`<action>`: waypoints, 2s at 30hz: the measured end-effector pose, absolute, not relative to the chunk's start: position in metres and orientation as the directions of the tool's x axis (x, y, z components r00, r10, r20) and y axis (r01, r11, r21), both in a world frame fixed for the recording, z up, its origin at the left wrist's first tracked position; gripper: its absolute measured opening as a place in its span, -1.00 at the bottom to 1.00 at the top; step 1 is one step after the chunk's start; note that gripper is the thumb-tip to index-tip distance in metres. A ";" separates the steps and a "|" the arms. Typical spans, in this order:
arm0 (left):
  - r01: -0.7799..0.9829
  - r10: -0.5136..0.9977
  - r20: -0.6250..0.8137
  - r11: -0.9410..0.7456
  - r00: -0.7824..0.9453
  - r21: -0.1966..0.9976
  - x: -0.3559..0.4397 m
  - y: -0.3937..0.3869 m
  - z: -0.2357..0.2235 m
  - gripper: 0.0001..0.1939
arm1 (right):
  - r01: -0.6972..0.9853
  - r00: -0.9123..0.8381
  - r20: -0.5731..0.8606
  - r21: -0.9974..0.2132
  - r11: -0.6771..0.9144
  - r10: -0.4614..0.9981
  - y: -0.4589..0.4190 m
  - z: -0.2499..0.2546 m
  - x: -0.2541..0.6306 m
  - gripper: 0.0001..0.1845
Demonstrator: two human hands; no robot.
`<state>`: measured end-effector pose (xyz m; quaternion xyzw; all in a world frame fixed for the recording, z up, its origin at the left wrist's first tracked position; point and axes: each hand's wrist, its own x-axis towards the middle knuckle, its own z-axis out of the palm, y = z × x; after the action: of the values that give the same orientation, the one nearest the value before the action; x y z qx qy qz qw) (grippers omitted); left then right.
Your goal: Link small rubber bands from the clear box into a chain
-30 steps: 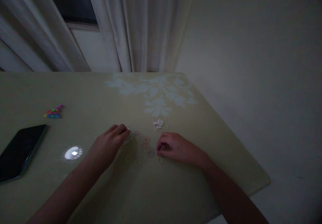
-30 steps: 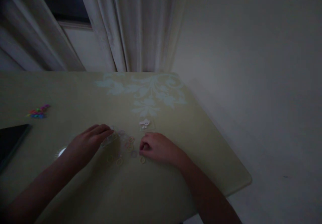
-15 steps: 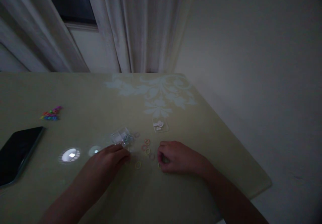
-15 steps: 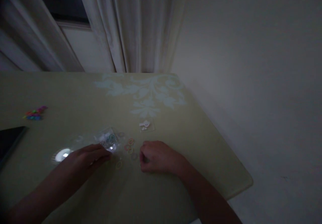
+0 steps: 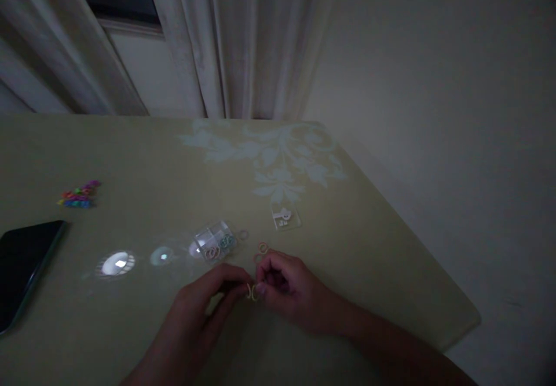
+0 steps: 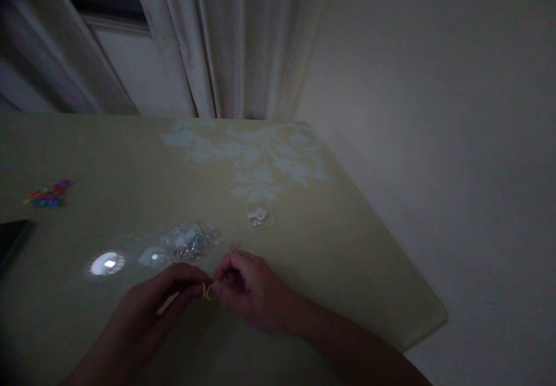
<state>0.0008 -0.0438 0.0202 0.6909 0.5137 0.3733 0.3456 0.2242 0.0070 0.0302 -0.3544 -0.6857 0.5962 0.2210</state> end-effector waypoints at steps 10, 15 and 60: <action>0.408 0.881 0.447 -0.470 0.156 0.783 0.007 -0.046 0.025 -0.76 | -0.002 -0.633 -0.228 -0.955 -0.297 0.740 0.004 0.026 0.221 -0.60; 0.407 0.830 0.504 -0.557 0.238 0.724 0.003 -0.047 0.018 -0.73 | -0.024 -0.615 -0.265 -0.935 -0.353 0.743 0.003 0.027 0.218 -0.56; 0.378 0.910 0.388 -0.415 0.150 0.827 0.005 -0.044 0.018 -0.74 | 0.240 -0.536 0.078 -0.940 0.241 0.840 0.012 0.028 0.227 -0.80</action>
<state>0.0049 -0.0440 0.0180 0.7020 0.4586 0.4633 0.2866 0.2274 0.0119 0.0277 -0.3722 -0.7261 0.4908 0.3056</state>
